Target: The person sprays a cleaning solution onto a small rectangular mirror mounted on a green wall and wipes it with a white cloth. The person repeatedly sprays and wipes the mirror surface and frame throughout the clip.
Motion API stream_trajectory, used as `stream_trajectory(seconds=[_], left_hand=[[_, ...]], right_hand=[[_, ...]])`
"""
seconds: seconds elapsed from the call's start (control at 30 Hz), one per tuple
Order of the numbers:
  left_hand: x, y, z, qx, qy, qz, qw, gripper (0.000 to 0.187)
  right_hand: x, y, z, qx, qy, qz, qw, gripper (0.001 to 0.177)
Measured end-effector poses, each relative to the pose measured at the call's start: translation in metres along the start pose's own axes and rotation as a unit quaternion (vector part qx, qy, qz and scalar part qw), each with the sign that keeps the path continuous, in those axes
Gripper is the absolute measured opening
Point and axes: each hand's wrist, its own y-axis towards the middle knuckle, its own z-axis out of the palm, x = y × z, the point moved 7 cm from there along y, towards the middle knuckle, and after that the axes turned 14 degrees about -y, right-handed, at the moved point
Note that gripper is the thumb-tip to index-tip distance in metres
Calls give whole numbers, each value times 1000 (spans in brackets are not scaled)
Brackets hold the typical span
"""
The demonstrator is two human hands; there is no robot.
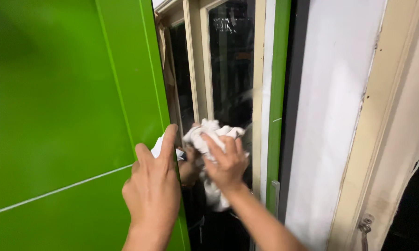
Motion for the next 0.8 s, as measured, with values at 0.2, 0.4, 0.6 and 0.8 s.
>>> stream_trajectory(seconds=[0.2,0.4,0.6,0.8], left_hand=[[4,0,-5,5,5,1,1000,70],[8,8,-21,8,-32,-74,997,78],[1,2,-7,12,-19,-60,998,78],[6,-2,3,-9,44,-29,999,79]], right_hand=[[-169,120,29,9,-112,192,975,26],[-105,118,25,-31,-29,257,966,52],[9,52,5,-5,-33,-119,992,39],[-146,190,28,8,-74,197,978,54]])
